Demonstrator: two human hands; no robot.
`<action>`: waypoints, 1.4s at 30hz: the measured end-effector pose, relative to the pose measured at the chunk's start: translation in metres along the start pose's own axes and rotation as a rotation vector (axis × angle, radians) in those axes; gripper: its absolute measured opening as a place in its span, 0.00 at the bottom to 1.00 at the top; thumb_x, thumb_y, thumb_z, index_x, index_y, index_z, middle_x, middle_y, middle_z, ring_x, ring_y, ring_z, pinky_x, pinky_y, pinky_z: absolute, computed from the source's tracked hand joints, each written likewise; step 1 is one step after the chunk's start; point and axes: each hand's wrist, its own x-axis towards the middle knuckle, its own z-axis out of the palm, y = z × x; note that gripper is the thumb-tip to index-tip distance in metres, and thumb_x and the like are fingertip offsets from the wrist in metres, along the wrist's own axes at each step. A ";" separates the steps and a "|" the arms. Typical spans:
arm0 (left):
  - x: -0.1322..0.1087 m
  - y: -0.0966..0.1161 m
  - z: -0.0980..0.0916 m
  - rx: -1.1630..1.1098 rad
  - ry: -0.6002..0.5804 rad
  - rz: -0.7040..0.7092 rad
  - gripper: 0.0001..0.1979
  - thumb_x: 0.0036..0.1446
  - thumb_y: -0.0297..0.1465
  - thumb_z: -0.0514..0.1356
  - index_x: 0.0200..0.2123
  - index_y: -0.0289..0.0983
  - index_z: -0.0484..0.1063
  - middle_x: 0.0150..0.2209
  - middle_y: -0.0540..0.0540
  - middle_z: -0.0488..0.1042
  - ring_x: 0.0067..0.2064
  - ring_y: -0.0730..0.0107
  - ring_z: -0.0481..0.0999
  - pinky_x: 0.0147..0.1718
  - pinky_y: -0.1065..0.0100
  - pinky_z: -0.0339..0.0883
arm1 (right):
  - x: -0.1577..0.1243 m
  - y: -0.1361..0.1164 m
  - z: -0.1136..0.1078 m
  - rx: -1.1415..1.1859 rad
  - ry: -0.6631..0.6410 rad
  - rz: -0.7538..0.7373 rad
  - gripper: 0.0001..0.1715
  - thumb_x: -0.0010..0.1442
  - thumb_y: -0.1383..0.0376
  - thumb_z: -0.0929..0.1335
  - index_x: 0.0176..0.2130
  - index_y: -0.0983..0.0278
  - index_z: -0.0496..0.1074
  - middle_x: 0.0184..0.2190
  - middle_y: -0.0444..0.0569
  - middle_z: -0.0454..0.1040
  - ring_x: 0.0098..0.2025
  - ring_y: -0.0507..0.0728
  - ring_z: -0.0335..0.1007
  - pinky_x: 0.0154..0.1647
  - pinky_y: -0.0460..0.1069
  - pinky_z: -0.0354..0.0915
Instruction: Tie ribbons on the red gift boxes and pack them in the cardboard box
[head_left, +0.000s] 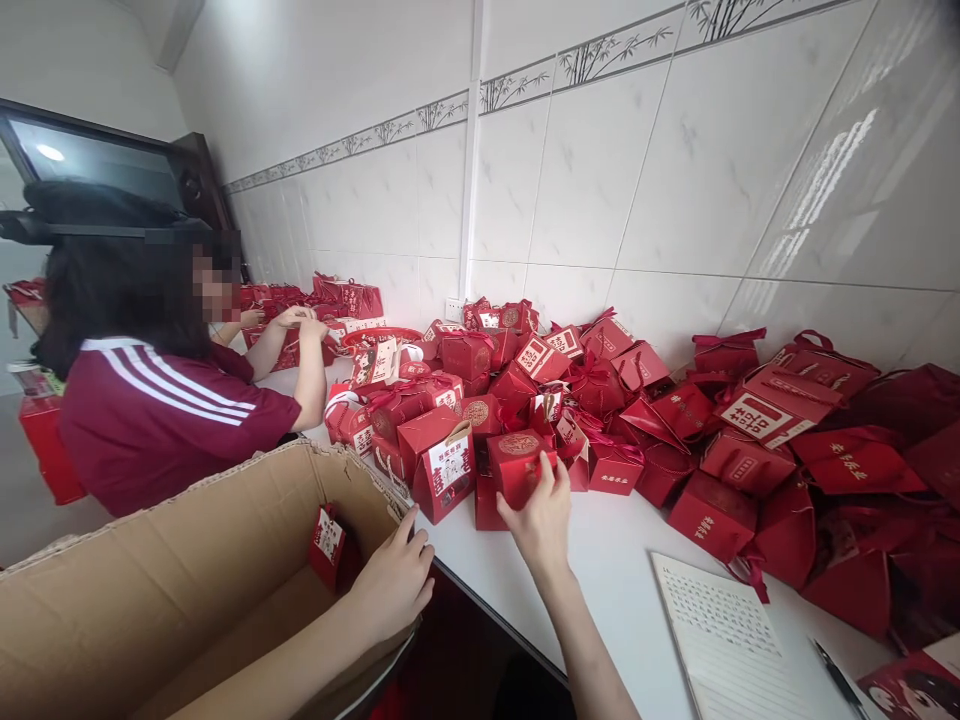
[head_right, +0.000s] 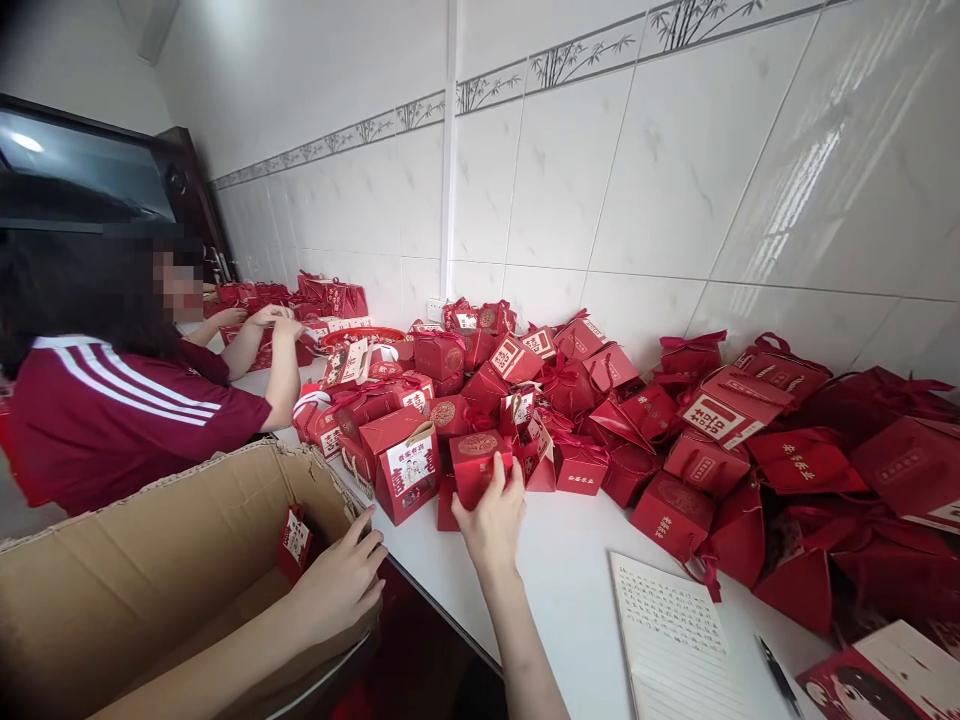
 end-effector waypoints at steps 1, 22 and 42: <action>0.000 0.000 0.000 -0.013 -0.001 -0.003 0.16 0.56 0.32 0.49 0.39 0.30 0.74 0.41 0.34 0.73 0.60 0.43 0.56 0.53 0.50 0.61 | -0.005 0.010 -0.009 0.024 0.046 -0.109 0.43 0.53 0.56 0.67 0.60 0.67 0.46 0.56 0.69 0.51 0.56 0.72 0.54 0.44 0.64 0.63; 0.002 0.003 -0.003 -0.018 -0.044 -0.016 0.17 0.56 0.32 0.50 0.41 0.29 0.73 0.44 0.34 0.71 0.62 0.41 0.52 0.51 0.51 0.63 | 0.028 -0.060 -0.010 0.174 -0.404 -0.248 0.37 0.53 0.55 0.68 0.55 0.72 0.58 0.53 0.66 0.59 0.54 0.68 0.59 0.50 0.60 0.61; 0.000 0.005 -0.003 -0.078 -0.023 -0.012 0.16 0.55 0.33 0.52 0.40 0.29 0.73 0.42 0.34 0.72 0.60 0.40 0.54 0.47 0.51 0.66 | 0.034 -0.066 0.055 0.353 -0.543 0.047 0.57 0.43 0.56 0.72 0.61 0.72 0.43 0.51 0.66 0.56 0.56 0.70 0.55 0.54 0.61 0.57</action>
